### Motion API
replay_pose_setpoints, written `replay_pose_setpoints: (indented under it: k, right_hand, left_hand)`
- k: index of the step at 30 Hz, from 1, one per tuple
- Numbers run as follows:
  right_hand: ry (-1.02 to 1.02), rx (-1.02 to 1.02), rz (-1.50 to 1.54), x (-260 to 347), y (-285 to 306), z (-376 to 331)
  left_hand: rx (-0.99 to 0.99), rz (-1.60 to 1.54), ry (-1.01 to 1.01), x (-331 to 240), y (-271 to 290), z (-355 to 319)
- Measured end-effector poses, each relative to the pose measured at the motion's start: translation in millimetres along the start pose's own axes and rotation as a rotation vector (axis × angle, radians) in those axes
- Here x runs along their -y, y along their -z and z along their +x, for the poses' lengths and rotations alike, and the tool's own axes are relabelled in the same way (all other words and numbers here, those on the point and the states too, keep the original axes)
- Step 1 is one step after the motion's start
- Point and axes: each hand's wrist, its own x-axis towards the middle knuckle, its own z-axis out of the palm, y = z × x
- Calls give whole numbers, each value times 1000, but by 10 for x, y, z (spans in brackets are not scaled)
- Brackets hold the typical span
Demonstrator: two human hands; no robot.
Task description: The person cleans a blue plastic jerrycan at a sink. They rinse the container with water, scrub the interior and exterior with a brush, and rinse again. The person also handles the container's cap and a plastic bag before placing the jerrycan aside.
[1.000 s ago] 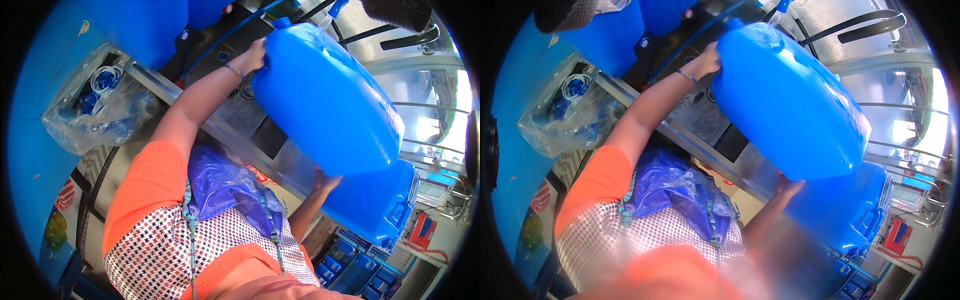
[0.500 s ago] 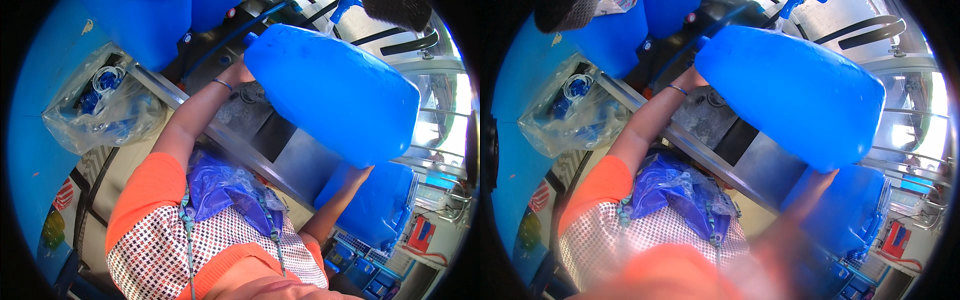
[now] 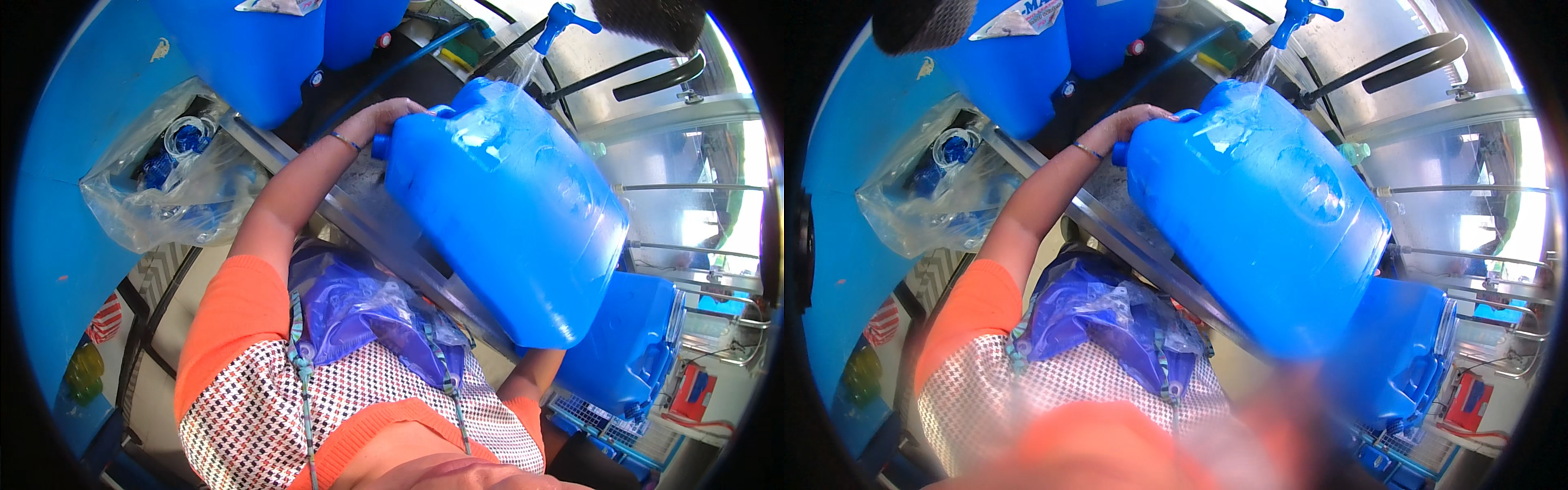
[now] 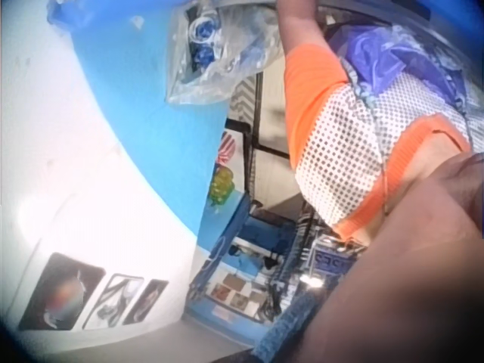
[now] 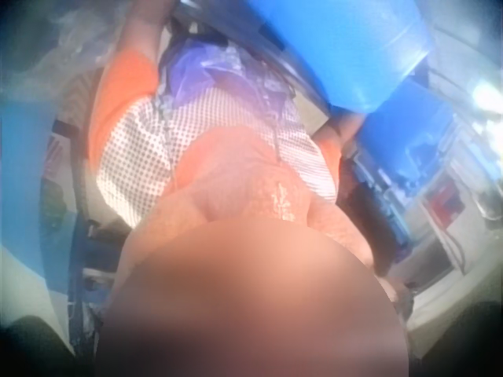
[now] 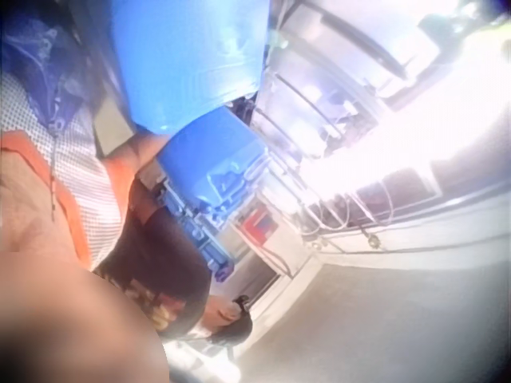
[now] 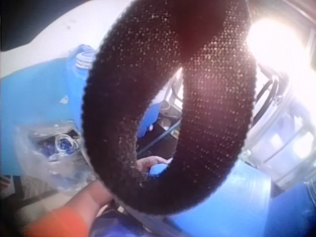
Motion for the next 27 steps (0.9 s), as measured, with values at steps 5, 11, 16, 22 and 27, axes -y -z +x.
replay_pose_setpoints:
  k: [5,11,16,22,27]
  right_hand:
    - [-3,31,-5,-25,-120,93]
    - [-22,125,-5,-143,-529,338]
    - [-185,334,95,-274,-1167,708]
    - [13,373,-465,-558,-2174,529]
    - [282,487,-525,-328,-2441,-420]
  left_hand:
    - [-100,93,9,-31,-250,-259]
    - [-380,456,-235,-259,-325,-891]
    - [-440,504,-414,-439,-319,-1678]
    - [-716,636,-479,-158,-779,-2015]
    - [-763,782,-513,314,-1210,-1719]
